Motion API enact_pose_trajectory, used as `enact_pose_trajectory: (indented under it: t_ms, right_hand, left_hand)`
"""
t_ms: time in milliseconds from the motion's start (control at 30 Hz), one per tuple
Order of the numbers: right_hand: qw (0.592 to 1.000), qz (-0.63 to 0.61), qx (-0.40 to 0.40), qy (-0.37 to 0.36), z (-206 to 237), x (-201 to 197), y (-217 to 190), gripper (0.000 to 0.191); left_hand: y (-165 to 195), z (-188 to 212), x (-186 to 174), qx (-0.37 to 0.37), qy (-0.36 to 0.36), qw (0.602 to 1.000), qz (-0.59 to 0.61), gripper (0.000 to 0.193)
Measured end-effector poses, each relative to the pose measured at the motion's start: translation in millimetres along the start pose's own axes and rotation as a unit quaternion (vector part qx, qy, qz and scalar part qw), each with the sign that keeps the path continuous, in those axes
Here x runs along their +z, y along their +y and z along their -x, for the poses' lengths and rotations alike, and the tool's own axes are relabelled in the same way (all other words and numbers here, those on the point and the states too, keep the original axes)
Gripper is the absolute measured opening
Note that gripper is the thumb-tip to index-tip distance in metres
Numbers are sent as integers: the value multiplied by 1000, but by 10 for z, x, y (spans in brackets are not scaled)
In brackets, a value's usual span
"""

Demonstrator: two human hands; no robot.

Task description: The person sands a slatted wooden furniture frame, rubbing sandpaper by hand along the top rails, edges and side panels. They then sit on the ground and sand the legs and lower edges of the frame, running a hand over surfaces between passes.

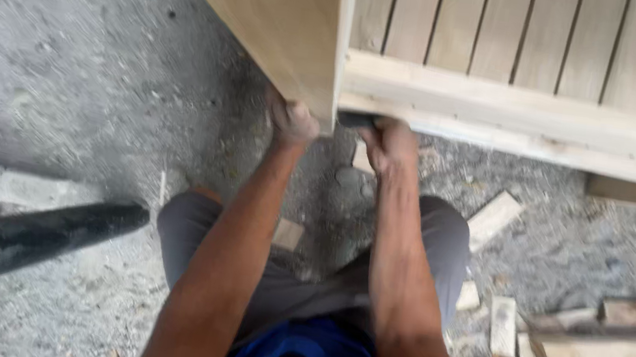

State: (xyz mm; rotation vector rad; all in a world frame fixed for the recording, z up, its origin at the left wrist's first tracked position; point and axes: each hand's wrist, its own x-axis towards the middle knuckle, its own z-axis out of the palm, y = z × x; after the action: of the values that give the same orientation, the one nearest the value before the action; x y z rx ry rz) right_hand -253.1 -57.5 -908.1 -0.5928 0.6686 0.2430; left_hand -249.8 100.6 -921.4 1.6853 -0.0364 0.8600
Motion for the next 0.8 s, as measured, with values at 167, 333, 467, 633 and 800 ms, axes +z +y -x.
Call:
enact_pose_trajectory:
  t_ms: [167, 333, 467, 633, 800]
  right_hand:
    - [997, 3, -28, -70, -108, 32, -33, 35]
    - [999, 17, 22, -15, -71, 93, 14, 35]
    - [999, -24, -3, -46, 15, 64, -50, 36]
    - [999, -30, 37, 23, -8, -4, -138, 24]
    - [999, 15, -37, 25, -148, -172, -159, 29]
  left_hand:
    - [-34, 41, -10, 25, 20, 999, -2, 106]
    - [-46, 50, -17, -25, 1, 998, -55, 103]
    - [34, 7, -3, 40, 13, 999, 27, 106]
    - [100, 81, 44, 14, 21, 1000, -8, 102]
    - [-46, 77, 43, -4, 19, 998, 59, 106]
